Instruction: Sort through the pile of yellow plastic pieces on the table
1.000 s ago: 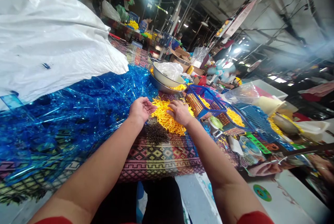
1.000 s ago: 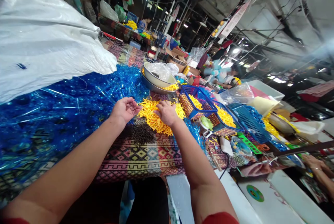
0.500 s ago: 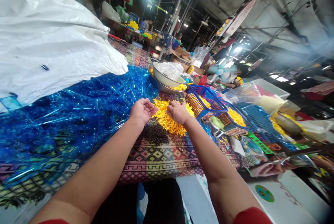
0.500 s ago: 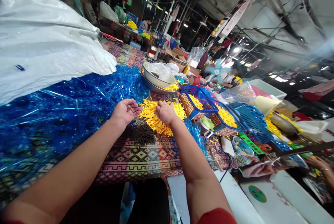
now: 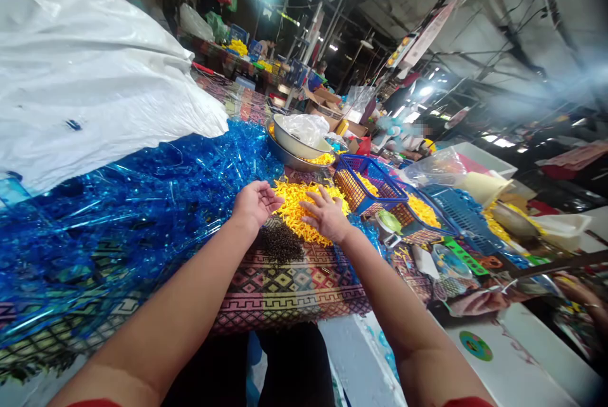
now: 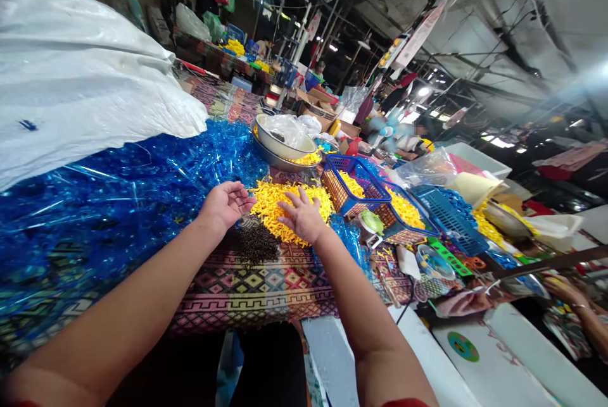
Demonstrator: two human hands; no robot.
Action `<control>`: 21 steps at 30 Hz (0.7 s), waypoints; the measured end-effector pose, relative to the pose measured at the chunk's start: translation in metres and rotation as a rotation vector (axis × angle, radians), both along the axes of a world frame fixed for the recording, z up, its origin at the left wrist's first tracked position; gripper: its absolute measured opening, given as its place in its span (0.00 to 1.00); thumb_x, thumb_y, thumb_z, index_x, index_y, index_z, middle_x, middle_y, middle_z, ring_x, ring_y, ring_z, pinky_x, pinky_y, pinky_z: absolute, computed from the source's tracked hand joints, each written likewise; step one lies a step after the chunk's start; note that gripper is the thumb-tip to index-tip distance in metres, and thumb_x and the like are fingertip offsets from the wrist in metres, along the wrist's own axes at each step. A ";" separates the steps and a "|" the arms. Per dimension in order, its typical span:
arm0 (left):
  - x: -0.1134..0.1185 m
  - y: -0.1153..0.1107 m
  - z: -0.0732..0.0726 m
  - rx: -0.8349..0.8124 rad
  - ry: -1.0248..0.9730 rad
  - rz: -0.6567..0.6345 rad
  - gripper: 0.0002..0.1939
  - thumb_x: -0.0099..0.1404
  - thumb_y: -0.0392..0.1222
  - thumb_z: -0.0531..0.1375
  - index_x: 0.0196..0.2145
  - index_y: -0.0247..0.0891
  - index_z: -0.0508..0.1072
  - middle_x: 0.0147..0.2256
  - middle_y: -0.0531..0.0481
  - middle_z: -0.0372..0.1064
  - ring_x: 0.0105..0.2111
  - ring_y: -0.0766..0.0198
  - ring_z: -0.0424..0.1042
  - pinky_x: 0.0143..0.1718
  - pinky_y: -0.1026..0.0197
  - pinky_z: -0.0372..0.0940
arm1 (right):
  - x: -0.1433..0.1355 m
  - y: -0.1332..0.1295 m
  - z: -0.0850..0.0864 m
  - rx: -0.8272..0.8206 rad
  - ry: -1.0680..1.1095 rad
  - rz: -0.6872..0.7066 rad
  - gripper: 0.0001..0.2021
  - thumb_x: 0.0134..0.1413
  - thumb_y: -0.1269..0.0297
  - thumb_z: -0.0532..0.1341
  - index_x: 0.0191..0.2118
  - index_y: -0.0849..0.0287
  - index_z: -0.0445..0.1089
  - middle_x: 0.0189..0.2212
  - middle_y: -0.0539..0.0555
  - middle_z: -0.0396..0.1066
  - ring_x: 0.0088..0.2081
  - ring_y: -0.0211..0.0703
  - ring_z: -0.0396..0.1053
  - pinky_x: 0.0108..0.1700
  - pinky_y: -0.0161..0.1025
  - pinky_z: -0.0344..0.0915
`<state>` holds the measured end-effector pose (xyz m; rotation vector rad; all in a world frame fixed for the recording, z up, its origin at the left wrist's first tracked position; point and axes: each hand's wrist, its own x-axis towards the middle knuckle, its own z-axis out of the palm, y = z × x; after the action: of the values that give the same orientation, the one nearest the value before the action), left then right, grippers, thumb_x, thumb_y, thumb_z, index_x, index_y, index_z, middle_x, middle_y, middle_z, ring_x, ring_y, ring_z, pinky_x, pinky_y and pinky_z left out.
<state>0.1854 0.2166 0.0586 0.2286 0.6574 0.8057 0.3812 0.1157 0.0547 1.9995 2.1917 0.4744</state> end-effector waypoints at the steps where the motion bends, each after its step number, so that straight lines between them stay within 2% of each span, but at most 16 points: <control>1: 0.000 0.000 0.000 0.007 0.000 -0.004 0.01 0.49 0.33 0.55 0.24 0.34 0.66 0.14 0.52 0.62 0.15 0.62 0.68 0.16 0.63 0.63 | -0.006 0.000 -0.004 -0.027 -0.004 0.024 0.22 0.57 0.48 0.45 0.55 0.44 0.58 0.59 0.54 0.51 0.58 0.62 0.40 0.47 0.60 0.48; 4: 0.001 -0.001 -0.002 0.038 0.001 -0.017 0.01 0.50 0.34 0.55 0.24 0.34 0.66 0.14 0.52 0.61 0.15 0.62 0.67 0.16 0.63 0.63 | -0.017 0.003 -0.013 -0.086 -0.010 0.081 0.20 0.59 0.49 0.44 0.54 0.42 0.59 0.59 0.52 0.52 0.60 0.63 0.37 0.48 0.65 0.44; 9: 0.003 -0.001 -0.004 0.040 -0.003 -0.029 0.00 0.50 0.33 0.55 0.24 0.34 0.65 0.15 0.52 0.61 0.15 0.62 0.68 0.16 0.63 0.63 | -0.009 0.001 -0.015 -0.074 -0.039 0.141 0.18 0.59 0.54 0.45 0.47 0.55 0.65 0.59 0.57 0.52 0.61 0.60 0.36 0.50 0.63 0.43; 12: 0.003 -0.001 -0.004 0.046 -0.001 -0.036 0.00 0.50 0.33 0.54 0.24 0.34 0.65 0.14 0.51 0.61 0.15 0.61 0.68 0.15 0.63 0.62 | 0.008 -0.003 -0.015 0.032 -0.034 0.073 0.16 0.60 0.58 0.45 0.44 0.60 0.64 0.59 0.60 0.50 0.61 0.57 0.37 0.51 0.61 0.44; 16: 0.003 -0.002 -0.003 0.085 0.007 -0.043 0.01 0.49 0.32 0.54 0.23 0.34 0.64 0.14 0.51 0.61 0.15 0.60 0.68 0.15 0.63 0.62 | 0.040 -0.007 -0.015 0.169 0.046 -0.052 0.15 0.60 0.60 0.45 0.43 0.62 0.64 0.58 0.62 0.52 0.61 0.55 0.40 0.50 0.57 0.51; 21: 0.003 -0.004 0.000 0.059 0.009 -0.040 0.01 0.49 0.32 0.54 0.23 0.34 0.65 0.14 0.52 0.61 0.15 0.62 0.68 0.16 0.64 0.62 | 0.074 -0.010 -0.012 0.344 0.327 -0.126 0.16 0.58 0.59 0.47 0.45 0.61 0.64 0.54 0.62 0.58 0.55 0.50 0.55 0.49 0.50 0.57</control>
<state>0.1880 0.2127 0.0584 0.2982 0.6364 0.7868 0.4555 0.1058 0.0428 2.5397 2.2665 0.5763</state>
